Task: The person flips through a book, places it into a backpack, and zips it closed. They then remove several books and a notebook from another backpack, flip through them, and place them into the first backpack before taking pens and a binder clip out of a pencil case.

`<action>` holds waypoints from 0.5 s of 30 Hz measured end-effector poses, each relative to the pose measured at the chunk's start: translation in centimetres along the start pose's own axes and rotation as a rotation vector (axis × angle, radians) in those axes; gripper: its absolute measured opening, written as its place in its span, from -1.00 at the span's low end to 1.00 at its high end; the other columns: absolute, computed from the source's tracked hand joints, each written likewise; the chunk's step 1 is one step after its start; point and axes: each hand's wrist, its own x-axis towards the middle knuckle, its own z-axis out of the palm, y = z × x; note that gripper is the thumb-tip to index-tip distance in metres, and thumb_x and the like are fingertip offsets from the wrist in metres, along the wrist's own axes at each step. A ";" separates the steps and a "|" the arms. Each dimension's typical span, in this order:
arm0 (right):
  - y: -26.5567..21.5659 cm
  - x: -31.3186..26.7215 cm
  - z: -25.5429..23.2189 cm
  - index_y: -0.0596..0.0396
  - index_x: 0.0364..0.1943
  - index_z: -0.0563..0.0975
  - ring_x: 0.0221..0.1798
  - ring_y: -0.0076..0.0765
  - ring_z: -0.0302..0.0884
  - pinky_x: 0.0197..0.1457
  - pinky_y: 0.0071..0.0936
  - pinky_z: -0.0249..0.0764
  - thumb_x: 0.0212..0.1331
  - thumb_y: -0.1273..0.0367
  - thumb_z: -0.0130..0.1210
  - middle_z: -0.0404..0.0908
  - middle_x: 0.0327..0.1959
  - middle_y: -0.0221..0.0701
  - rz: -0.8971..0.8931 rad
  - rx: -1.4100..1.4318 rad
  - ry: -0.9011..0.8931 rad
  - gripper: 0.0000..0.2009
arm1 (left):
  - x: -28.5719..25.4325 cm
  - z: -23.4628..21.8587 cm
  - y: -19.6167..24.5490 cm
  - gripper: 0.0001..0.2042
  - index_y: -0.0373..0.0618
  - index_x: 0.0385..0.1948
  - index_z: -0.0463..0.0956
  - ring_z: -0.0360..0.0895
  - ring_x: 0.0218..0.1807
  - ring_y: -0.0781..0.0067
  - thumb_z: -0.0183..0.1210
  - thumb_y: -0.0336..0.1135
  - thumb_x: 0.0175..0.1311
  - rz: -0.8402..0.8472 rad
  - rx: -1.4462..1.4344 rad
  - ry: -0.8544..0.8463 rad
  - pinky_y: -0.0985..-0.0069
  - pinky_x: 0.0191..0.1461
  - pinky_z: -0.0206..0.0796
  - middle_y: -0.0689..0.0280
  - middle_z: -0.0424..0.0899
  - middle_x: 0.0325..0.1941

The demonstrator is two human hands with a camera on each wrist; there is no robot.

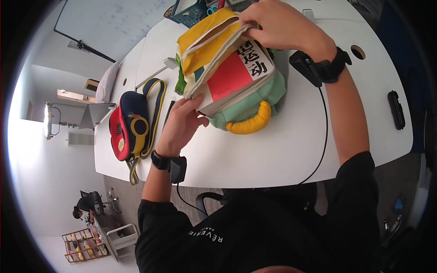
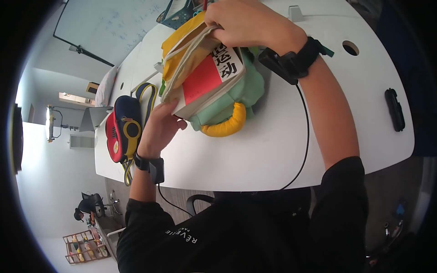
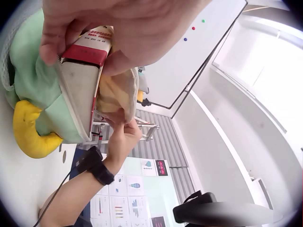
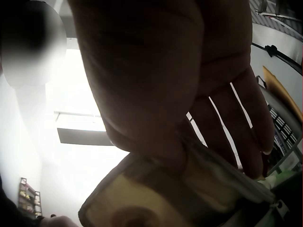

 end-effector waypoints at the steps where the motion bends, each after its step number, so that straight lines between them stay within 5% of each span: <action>1: 0.2 0.0 0.2 0.24 -0.53 0.58 -0.39 0.18 0.62 -0.27 -0.05 0.54 -0.01 0.42 0.05 0.60 -0.53 0.03 0.006 -0.002 0.007 -0.85 | 0.2 -0.2 0.3 -0.65 -0.22 0.15 0.41 0.54 -0.12 0.44 0.08 -0.26 0.44 -0.001 0.008 -0.006 0.46 -0.19 0.37 0.23 0.60 0.01; 3: 1.1 0.1 0.9 0.26 -0.53 0.58 -0.40 0.20 0.62 -0.28 -0.05 0.53 0.00 0.42 0.05 0.59 -0.53 0.05 -0.064 0.005 0.107 -0.84 | 0.6 -0.6 1.0 -0.69 -0.17 0.10 0.47 0.52 -0.15 0.43 0.06 -0.24 0.43 0.036 -0.127 0.039 0.47 -0.20 0.33 0.27 0.61 0.00; 4: 1.0 -0.1 0.7 0.26 -0.53 0.58 -0.40 0.20 0.62 -0.28 -0.05 0.53 0.00 0.42 0.05 0.59 -0.53 0.05 -0.064 -0.001 0.108 -0.84 | 0.6 0.1 1.1 -0.69 -0.13 0.08 0.48 0.50 -0.18 0.42 0.01 -0.19 0.44 0.119 0.041 0.142 0.45 -0.18 0.29 0.30 0.62 -0.04; 7: 0.4 0.2 0.3 0.26 -0.50 0.58 -0.39 0.19 0.62 -0.27 -0.06 0.53 0.02 0.40 0.05 0.60 -0.52 0.06 -0.032 0.011 0.068 -0.83 | -0.1 2.5 3.9 -0.64 -0.21 0.05 0.47 0.50 -0.36 0.32 -0.04 -0.14 0.44 0.110 -0.286 0.221 0.53 -0.33 0.29 0.14 0.65 -0.17; 15: 0.2 0.3 0.9 0.25 -0.49 0.59 -0.40 0.18 0.62 -0.26 -0.05 0.56 0.05 0.37 0.05 0.61 -0.52 0.03 -0.045 0.071 0.156 -0.80 | -2.6 1.5 3.8 -0.61 -0.31 -0.08 0.54 0.49 -0.43 0.39 -0.03 -0.10 0.42 0.077 -0.487 0.200 0.63 -0.54 0.24 0.00 0.65 -0.30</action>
